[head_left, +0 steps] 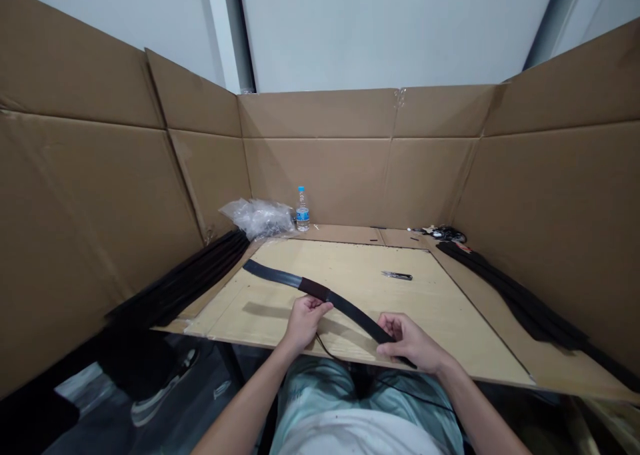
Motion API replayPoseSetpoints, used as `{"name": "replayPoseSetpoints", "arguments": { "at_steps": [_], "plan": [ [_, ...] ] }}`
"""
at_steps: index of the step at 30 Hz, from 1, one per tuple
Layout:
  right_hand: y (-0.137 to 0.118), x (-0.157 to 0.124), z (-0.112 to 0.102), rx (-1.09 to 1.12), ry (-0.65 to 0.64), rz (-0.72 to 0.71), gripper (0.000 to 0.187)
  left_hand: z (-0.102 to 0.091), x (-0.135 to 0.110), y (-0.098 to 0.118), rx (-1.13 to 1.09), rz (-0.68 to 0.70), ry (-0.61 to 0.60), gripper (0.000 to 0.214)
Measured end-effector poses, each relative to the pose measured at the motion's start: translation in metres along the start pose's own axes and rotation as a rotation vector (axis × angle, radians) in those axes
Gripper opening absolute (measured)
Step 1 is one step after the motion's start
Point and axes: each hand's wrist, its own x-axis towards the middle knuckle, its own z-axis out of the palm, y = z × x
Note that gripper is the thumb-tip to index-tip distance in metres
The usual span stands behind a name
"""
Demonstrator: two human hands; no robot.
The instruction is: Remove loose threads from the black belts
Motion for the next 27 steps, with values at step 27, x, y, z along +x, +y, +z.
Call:
{"name": "replayPoseSetpoints", "arguments": {
  "at_steps": [27],
  "plan": [
    [0.004,0.005,0.004,-0.11,0.167,-0.078,0.036,-0.011,0.005,-0.016,0.019,-0.044,-0.125,0.055]
  ]
}}
